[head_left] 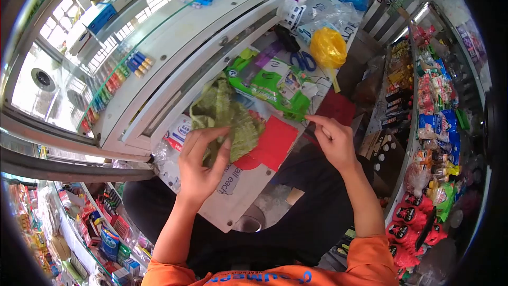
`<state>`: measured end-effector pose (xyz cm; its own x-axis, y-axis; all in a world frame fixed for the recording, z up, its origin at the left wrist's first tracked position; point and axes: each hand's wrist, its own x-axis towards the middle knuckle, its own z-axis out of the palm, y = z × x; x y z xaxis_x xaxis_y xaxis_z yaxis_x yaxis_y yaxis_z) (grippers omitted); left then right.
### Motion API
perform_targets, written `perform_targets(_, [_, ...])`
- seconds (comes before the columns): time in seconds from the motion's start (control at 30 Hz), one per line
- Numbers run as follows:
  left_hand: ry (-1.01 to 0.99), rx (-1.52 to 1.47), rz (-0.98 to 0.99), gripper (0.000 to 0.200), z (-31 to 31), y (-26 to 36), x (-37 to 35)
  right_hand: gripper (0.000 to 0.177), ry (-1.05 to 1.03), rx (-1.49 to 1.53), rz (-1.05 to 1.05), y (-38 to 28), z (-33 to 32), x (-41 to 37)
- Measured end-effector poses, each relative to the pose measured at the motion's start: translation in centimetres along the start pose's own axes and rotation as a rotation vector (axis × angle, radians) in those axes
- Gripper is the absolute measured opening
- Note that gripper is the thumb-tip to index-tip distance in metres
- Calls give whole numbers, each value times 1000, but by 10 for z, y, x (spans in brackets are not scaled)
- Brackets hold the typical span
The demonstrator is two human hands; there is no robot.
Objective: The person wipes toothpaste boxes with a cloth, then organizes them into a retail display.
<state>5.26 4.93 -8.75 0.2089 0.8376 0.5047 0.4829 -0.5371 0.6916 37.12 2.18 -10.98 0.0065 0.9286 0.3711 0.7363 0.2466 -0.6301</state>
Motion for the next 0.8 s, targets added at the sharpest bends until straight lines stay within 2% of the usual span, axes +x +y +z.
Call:
perform_targets(0.1, [-2,10,-6,23,6,2,-1,34,-12,-3,26,1,-8,-5])
perform_targets(0.2, [3,46,4,22,9,7,1,32,29,4,-48,-1,-12,-6])
perform_targets(0.23, [-21,28,-27,22,9,9,0,30,5,-10,3,-3,-16,-7])
perform_targets(0.3, [-13,24,-65,22,11,8,-1,30,26,-15,-39,-2,-19,-8])
perform_targets(0.37, [-49,-5,-12,25,10,-2,-4,29,54,-1,-88,-6,-16,-6])
perform_targets(0.4, [0,35,-34,25,6,-6,-7,29,26,31,-140,-10,-14,-6])
perform_targets(0.47, [-43,32,58,41,9,-9,-7,29,36,-13,-44,-14,-16,-6])
perform_targets(0.5, [-3,47,41,41,10,-3,-6,29,12,-6,-83,-13,-16,-5])
perform_targets(0.57, [79,202,4,60,7,8,-4,27,15,8,-60,-16,-10,-2])
perform_targets(0.6, [110,222,-21,60,7,5,-8,27,-12,21,-92,-20,-6,-1])
perform_targets(0.67, [-8,161,-57,69,7,-13,-18,24,-11,-5,-50,-33,0,5])
perform_targets(0.7, [-74,86,-62,61,4,-20,-22,22,-43,-59,-112,-38,2,9])
perform_targets(0.73, [-46,105,-77,61,1,-25,-23,22,-60,-45,-142,-47,7,14])
perform_targets(0.8, [-83,10,-50,55,-4,-28,-24,26,-142,-9,-82,-68,14,22])
